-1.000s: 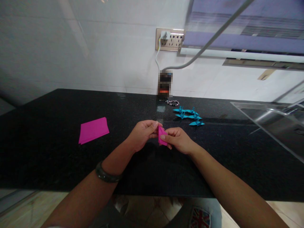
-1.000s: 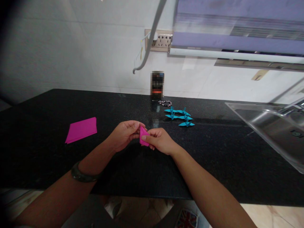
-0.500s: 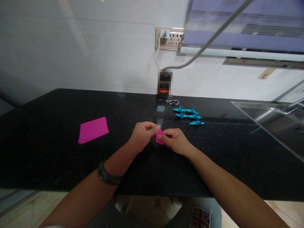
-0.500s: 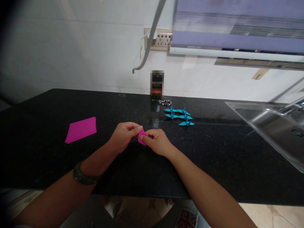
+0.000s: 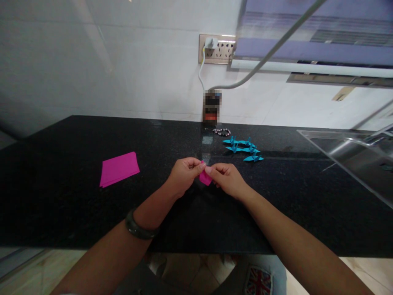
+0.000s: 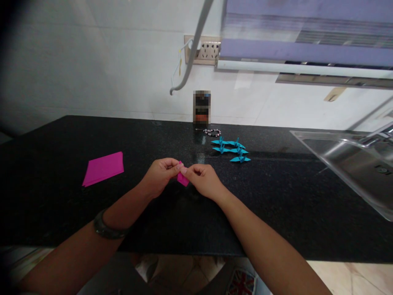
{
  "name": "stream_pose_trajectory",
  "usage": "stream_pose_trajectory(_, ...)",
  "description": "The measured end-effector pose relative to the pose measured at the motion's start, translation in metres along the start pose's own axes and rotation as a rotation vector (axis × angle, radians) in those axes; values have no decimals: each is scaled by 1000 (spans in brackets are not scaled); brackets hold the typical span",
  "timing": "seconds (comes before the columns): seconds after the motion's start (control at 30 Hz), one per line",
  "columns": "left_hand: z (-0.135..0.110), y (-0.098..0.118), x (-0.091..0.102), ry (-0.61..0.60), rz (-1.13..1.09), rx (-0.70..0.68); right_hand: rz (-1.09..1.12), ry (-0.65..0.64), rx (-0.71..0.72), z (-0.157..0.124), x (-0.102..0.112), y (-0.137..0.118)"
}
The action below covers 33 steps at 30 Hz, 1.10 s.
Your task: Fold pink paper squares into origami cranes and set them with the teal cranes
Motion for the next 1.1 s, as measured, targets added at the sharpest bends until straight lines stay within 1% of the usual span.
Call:
stream_pose_trajectory(0.1,-1,0,0,-44,123,-9,103,104,-21,2,3,2)
stream_pose_trajectory(0.23,-2,-2,-1,-84,418,-92,185,96,-70,3,3,5)
stream_pose_trajectory(0.3,-2,-4,-1,-96,507,-126,178,112,-84,4,3,7)
stream_pose_trajectory(0.4,-2,-6,-1,-100,566,-150,85,134,-61,4,2,8)
stream_pose_trajectory(0.5,-2,-6,-1,-93,590,-171,-43,171,-1,4,2,7)
stream_pose_trajectory(0.57,-2,-5,-1,-92,592,-169,-69,221,33,4,2,6)
stream_pose_trajectory(0.67,-2,-3,-2,-87,590,-161,-28,305,50,3,3,6)
stream_pose_trajectory(0.73,-2,-2,-2,-81,582,-168,-9,339,48,3,3,6)
stream_pose_trajectory(0.93,-3,-3,0,-84,516,-161,23,379,71,2,2,3)
stream_pose_trajectory(1.1,-4,-1,-2,-70,430,-108,72,384,79,3,3,3)
Point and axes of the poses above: each hand's wrist, its own z-axis towards the middle knuckle, its own x-axis out of the back of the hand, y = z × x, the point moved 1 cm from there along z, towards the middle knuckle, and after that the axes turned 3 degrees about x, right-handed, at the moved point
